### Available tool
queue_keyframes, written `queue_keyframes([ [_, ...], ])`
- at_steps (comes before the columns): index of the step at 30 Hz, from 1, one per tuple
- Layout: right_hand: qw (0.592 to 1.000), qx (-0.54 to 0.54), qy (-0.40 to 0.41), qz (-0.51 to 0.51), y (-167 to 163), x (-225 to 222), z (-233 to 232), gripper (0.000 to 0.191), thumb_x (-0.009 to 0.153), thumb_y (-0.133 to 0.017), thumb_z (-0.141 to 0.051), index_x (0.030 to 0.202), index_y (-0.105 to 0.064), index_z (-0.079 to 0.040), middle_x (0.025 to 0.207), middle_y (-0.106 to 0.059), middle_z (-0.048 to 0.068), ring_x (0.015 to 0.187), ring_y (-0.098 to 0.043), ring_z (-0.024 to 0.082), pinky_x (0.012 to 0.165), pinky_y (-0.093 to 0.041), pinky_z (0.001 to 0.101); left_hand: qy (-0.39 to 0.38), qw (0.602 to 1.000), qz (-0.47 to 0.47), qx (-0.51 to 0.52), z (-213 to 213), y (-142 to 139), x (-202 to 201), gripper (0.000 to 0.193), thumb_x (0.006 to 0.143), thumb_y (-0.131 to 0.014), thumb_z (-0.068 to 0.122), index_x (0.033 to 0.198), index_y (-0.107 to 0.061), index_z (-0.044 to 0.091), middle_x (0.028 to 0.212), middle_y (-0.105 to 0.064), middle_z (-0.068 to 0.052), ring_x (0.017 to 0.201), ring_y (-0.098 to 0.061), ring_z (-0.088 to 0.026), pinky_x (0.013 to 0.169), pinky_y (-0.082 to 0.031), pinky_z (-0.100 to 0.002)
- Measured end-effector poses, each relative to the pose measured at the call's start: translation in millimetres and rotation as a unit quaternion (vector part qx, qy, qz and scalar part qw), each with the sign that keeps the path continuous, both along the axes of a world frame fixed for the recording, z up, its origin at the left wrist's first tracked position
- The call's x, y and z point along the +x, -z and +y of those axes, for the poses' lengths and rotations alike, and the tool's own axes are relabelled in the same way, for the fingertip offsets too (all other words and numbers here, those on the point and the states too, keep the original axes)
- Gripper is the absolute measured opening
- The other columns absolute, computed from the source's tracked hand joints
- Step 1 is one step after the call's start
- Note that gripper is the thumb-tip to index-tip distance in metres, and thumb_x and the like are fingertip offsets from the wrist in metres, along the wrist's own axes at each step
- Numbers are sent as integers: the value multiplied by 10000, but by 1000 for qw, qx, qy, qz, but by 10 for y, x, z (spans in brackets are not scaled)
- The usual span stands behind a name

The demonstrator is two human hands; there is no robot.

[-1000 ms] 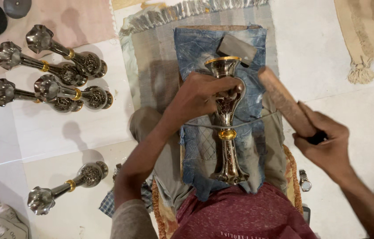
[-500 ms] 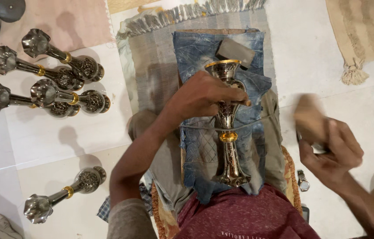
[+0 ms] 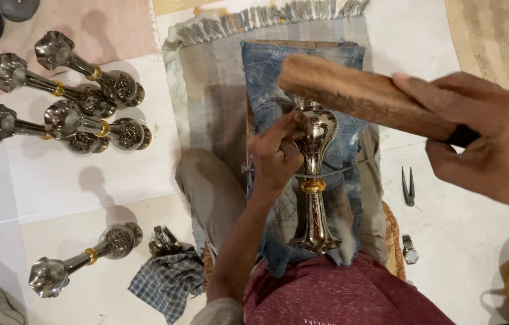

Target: The person sits on the floor decorating a brass vase, holding a chisel against the vase surface and striking it with a wooden mallet to engrave a decorative pattern, repositioning the chisel and rotating the vase as they work around it.

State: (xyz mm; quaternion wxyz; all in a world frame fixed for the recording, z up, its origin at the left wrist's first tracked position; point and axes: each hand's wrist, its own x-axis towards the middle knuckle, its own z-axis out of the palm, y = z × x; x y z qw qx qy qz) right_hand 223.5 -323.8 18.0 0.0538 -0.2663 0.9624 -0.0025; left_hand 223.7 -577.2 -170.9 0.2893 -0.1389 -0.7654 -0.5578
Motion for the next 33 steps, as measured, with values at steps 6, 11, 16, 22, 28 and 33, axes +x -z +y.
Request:
queue_keyframes([
  [6, 994, 88, -64, 12, -180, -137, -204, 816, 827, -674, -75, 1572, -410, -280, 1120, -730, 37, 647, -714, 129, 581, -624, 278, -101, 993, 0, 59, 221, 10, 157, 229, 885, -569, -103, 1062, -707, -57, 989, -765, -123, 819, -784, -190, 725, -649, -290],
  [11, 978, 183, -95, 27, -296, -98, -366, 855, 825, -653, -134, 1609, -362, -317, 1127, -709, -2, 667, -713, 140, 629, -624, 318, -135, 988, 9, 78, 290, 108, 237, 238, 870, -545, -108, 1008, -717, -16, 921, -747, -109, 771, -740, -164, 701, -605, -292],
  [16, 978, 163, -117, 56, -324, -61, -423, 874, 794, -639, -82, 1591, -384, -334, 1101, -710, 6, 690, -720, 148, 623, -615, 301, -153, 984, 32, 82, 310, 184, 300, 314, 850, -518, -97, 1070, -717, 3, 888, -782, -101, 721, -749, -113, 605, -597, -247],
  [22, 974, 222, -37, 26, -345, -97, -464, 860, 804, -680, -147, 1581, -396, -379, 1097, -720, -55, 643, -714, 119, 540, -585, 270, -144, 951, -25, 271, 326, 59, 139, 267, 909, -571, -88, 1158, -636, -16, 920, -738, -65, 756, -757, -141, 666, -670, -272],
  [28, 972, 234, 13, 22, -447, -218, -595, 783, 830, -706, -160, 1562, -508, -354, 1090, -736, -49, 588, -699, 121, 517, -571, 281, -86, 957, -46, 273, 295, -131, 160, 197, 980, -520, -157, 1097, -641, -53, 942, -727, -120, 843, -741, -154, 752, -659, -302],
  [33, 988, 150, 20, 10, -649, -301, -824, 777, 835, -737, -177, 1567, -537, -343, 993, -754, -6, 587, -676, 150, 574, -550, 313, -92, 949, -22, 301, 354, -217, 179, 160, 992, -535, -137, 1076, -637, -47, 935, -713, -106, 854, -726, -144, 711, -627, -276],
])
